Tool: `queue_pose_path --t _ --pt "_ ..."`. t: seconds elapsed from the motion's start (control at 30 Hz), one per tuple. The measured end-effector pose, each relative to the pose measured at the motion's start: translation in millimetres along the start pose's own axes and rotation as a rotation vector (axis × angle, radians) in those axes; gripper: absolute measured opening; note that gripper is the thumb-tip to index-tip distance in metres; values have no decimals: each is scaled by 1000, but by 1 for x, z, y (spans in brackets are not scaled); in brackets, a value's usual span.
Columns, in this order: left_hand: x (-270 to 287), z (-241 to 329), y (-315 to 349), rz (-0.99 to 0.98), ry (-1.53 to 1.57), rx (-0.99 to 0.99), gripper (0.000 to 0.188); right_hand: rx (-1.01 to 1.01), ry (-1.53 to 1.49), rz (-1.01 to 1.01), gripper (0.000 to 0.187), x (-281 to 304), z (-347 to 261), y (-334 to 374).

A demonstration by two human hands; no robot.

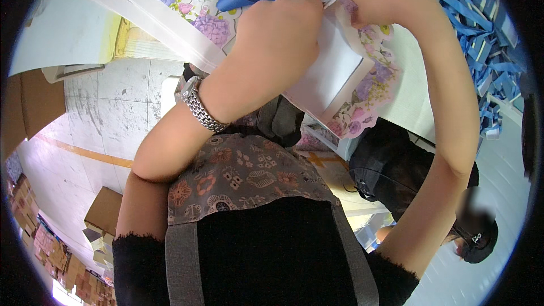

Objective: The person assembles small decorative boxes by inserting floral-patterned paper inserts into white boxes and tying them with blue ribbons. The person handles the boxes and ribbons by hand, repeatedly placing inserts and securing ribbons on each unit.

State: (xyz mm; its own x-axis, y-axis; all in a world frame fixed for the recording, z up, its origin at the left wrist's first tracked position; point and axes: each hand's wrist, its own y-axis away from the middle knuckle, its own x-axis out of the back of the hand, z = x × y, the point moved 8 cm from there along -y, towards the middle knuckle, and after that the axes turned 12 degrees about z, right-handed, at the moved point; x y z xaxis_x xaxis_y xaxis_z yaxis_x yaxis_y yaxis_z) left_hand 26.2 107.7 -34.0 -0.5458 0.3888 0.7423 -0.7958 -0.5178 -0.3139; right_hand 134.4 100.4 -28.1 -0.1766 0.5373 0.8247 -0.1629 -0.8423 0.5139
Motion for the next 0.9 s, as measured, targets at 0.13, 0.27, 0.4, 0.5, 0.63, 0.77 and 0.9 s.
queue_pose_path --t 0.13,0.27,0.4,0.5,0.63,0.77,0.9 --pt "-3 7 2 -13 -30 -51 25 144 -55 288 26 -19 6 7" --pt "0 8 0 35 -26 -119 22 18 -22 31 27 -14 -3 -1" --pt "-5 9 3 5 21 -134 21 99 0 56 27 -16 -7 1" --pt "-5 11 6 -36 40 -131 20 128 -37 -16 26 -22 -12 10" --pt "-5 8 5 -78 76 -40 22 101 -55 -235 28 -18 -17 9" --pt "-11 12 5 -64 135 -88 23 110 -64 -161 35 -37 -14 1" --pt "-8 7 3 -175 72 29 28 -107 -378 328 37 -8 -1 10"
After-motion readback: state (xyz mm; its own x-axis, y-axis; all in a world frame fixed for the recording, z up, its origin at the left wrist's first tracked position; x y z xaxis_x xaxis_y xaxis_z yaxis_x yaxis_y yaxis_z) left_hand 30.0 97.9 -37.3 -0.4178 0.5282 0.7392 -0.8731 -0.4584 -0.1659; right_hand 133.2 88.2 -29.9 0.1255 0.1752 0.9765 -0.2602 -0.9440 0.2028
